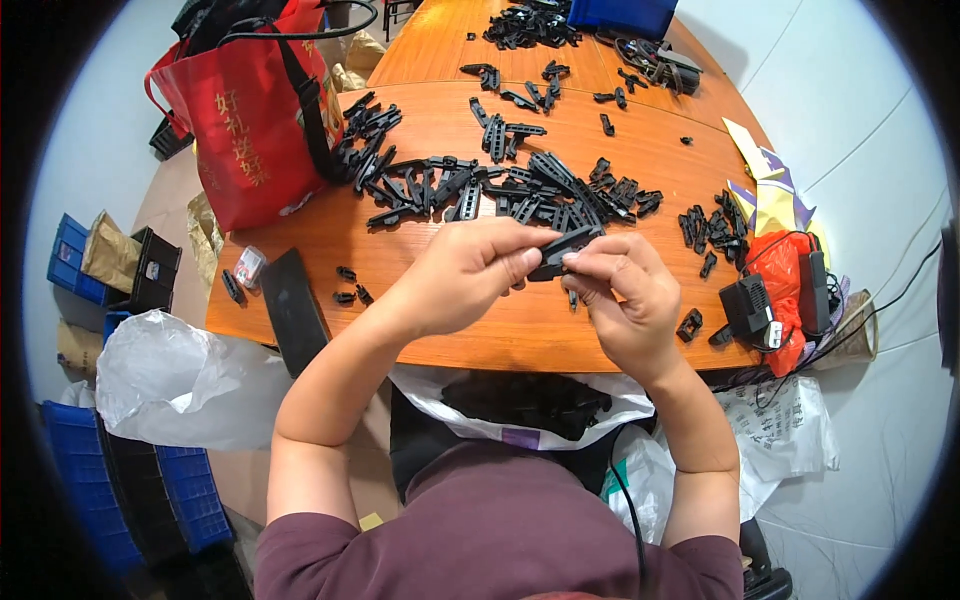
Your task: The person repeatedly assembles small black plastic components by fitting and snapping pieces together by hand, then sorts and arranges the plastic parts on the table.
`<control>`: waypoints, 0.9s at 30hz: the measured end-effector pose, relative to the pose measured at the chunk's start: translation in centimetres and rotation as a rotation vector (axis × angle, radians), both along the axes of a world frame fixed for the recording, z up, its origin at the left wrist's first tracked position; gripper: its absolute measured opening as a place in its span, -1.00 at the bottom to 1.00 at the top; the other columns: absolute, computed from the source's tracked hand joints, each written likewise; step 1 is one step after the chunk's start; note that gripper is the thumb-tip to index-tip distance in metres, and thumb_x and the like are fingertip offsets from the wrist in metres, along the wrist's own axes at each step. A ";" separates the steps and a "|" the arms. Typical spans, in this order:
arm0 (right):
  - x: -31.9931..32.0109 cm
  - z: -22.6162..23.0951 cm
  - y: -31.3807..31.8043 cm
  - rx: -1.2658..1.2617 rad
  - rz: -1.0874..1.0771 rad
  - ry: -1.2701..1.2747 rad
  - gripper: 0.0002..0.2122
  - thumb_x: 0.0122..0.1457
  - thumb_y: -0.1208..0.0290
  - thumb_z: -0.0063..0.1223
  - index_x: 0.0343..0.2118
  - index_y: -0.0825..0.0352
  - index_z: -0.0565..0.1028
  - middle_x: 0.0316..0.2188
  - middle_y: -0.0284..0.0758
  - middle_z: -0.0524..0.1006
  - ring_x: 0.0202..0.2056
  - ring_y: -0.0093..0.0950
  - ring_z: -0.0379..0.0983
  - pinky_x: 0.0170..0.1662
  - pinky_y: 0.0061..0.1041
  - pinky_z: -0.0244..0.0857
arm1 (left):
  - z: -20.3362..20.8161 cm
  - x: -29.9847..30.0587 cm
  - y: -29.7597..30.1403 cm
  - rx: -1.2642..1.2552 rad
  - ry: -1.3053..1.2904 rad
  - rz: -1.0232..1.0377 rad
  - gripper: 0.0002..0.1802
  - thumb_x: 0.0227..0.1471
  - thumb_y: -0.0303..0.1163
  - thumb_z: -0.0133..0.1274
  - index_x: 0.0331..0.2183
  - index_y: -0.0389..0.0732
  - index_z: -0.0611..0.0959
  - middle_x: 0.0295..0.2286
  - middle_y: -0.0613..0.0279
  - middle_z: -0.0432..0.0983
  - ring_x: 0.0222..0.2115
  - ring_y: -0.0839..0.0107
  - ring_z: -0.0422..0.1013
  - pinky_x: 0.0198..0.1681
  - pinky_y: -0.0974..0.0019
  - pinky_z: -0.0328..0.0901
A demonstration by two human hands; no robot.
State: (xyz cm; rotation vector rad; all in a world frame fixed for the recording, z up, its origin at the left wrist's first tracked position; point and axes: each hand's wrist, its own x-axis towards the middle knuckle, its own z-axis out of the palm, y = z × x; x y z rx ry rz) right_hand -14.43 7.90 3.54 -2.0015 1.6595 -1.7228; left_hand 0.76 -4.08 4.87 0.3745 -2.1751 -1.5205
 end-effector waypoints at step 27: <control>0.6 -4.8 9.0 0.659 0.010 0.391 -0.77 -0.11 0.29 0.20 -0.41 0.27 0.46 -0.50 -0.27 0.47 -0.50 -0.27 0.46 -0.51 -0.36 0.31 | -7.4 0.8 -2.8 -0.843 -0.191 0.471 -0.78 -0.17 -0.42 0.14 -0.36 -0.25 0.61 -0.49 0.08 0.48 -0.40 0.12 0.40 -0.32 0.18 0.30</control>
